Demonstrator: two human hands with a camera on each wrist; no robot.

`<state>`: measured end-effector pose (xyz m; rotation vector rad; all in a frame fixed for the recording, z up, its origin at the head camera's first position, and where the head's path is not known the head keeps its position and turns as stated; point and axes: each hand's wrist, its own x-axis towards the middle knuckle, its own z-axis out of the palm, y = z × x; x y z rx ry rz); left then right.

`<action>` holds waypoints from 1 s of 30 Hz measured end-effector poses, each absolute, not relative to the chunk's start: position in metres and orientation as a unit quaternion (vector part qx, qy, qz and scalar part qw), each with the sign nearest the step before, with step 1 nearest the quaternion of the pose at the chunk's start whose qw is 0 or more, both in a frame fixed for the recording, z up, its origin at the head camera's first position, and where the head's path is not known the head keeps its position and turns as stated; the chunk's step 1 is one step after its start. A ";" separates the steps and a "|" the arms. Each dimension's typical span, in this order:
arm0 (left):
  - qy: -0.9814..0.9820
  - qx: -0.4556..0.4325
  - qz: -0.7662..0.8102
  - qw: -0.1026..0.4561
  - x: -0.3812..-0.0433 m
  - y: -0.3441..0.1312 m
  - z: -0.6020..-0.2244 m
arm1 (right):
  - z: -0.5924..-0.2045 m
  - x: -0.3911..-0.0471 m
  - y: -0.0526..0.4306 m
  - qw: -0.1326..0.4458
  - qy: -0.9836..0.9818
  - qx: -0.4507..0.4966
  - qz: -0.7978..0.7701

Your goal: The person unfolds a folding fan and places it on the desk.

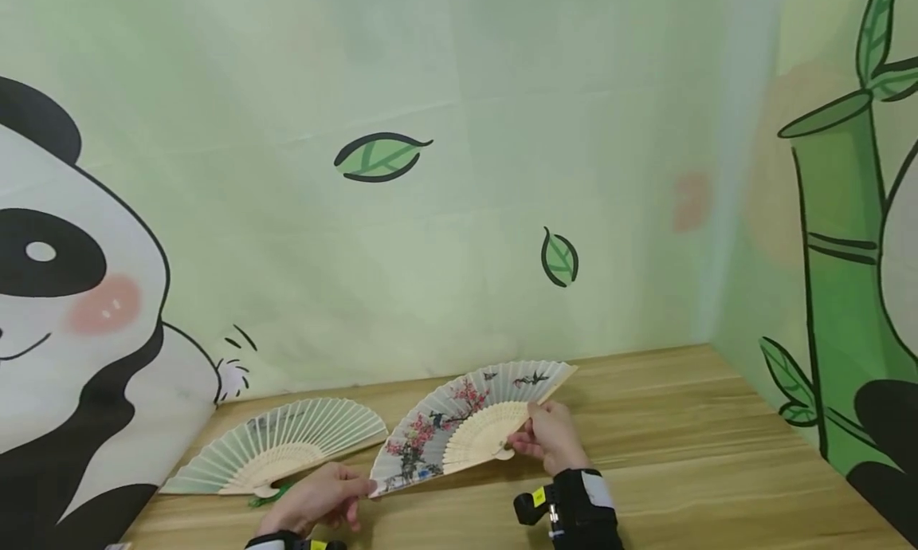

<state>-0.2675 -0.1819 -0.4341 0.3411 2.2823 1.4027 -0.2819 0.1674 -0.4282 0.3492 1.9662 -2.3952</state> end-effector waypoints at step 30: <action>0.869 0.058 0.455 0.186 -0.259 -0.188 -0.435 | -0.437 -0.284 0.163 -0.041 0.685 0.161 -0.710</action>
